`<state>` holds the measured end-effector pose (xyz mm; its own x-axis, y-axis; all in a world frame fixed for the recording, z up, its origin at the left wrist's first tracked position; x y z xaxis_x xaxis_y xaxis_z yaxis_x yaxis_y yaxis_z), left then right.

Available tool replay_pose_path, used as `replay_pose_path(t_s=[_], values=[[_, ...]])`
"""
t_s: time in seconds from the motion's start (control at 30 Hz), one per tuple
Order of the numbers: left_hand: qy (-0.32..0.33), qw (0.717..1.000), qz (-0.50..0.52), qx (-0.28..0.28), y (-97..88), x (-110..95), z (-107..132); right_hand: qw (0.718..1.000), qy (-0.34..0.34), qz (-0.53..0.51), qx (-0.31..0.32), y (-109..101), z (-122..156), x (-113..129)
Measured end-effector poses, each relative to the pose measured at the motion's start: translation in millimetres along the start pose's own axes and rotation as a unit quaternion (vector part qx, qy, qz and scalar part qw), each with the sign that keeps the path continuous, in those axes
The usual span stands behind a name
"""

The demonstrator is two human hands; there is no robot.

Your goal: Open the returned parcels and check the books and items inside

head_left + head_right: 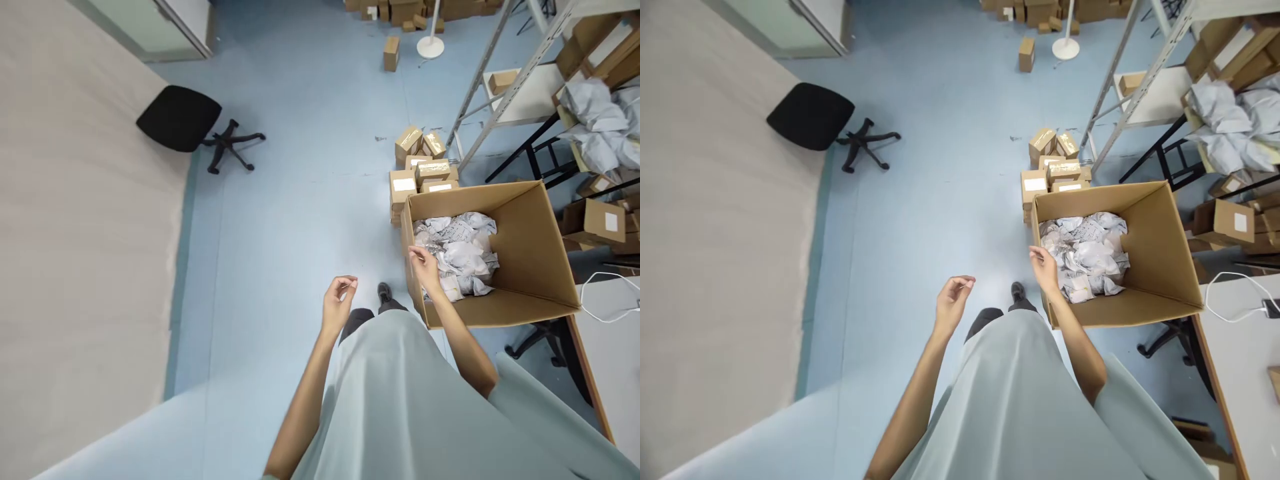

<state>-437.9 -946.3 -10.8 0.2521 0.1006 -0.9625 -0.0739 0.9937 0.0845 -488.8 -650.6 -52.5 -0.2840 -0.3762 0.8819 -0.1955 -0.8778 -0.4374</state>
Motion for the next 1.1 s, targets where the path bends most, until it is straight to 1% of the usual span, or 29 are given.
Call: replay_pose_path(t_s=[0.07, 0.2, 0.27, 0.33, 0.43, 0.5, 0.53, 0.6, 0.67, 0.73, 0.8, 0.87, 0.93, 1.0, 1.1], values=[[0.005, 1.000, 0.002, -0.011, -27.6, -8, -45, 1.000, -0.011, -0.007, 0.006, 33, -34, 31], [-0.002, 0.999, 0.027, -0.029, -76.5, -12, -147, 0.999, -0.032, -0.003, 0.015, 98, -102, 84], [-0.013, 0.999, 0.040, -0.029, -97.6, -16, -202, 0.999, -0.036, 0.007, 0.012, 126, -137, 104], [-0.021, 0.998, 0.051, -0.016, -115.6, -26, -258, 0.999, -0.028, 0.019, -0.004, 147, -170, 122], [-0.022, 0.998, 0.053, 0.032, -133.2, -53, -344, 0.997, 0.015, 0.029, -0.065, 168, -214, 148], [-0.017, 0.996, 0.040, 0.080, -134.9, -75, -402, 0.993, 0.047, 0.024, -0.109, 179, -238, 164], [-0.015, 0.994, 0.031, 0.108, -132.2, -86, -431, 0.990, 0.059, 0.020, -0.129, 184, -249, 172], [-0.016, 0.986, 0.014, 0.163, -119.1, -106, -489, 0.983, 0.074, 0.011, -0.165, 195, -270, 188], [-0.019, 0.977, 0.003, 0.212, -96.6, -123, -546, 0.976, 0.087, 0.006, -0.201, 204, -292, 201], [-0.015, 0.965, -0.007, 0.260, -66.5, -135, -598, 0.967, 0.102, -0.002, -0.232, 210, -317, 209], [-0.012, 0.952, -0.015, 0.304, -31.6, -144, -647, 0.959, 0.120, -0.011, -0.256, 211, -347, 208], [-0.013, 0.940, -0.025, 0.339, 4.5, -149, -693, 0.950, 0.140, -0.018, -0.279, 210, -384, 200], [-0.018, 0.932, -0.041, 0.359, 38.8, -152, -737, 0.942, 0.159, -0.020, -0.296, 206, -429, 185], [-0.024, 0.930, -0.069, 0.361, 70.3, -152, -781, 0.939, 0.178, -0.014, -0.294, 201, -482, 169], [-0.041, 0.924, -0.120, 0.360, 113.9, -148, -847, 0.944, 0.206, 0.019, -0.259, 186, -573, 143]])
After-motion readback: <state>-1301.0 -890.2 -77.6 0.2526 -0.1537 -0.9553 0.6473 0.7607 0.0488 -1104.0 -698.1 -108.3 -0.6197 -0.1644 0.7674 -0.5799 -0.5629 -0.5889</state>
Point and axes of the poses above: each hand's wrist, its own z-axis away from the middle knuckle, its own y-axis out of the palm, x = y × z, the point moved 1 cm from there along -z, towards the middle knuckle, and after that the axes turned 12 degrees about z, right-handed, at the moved point
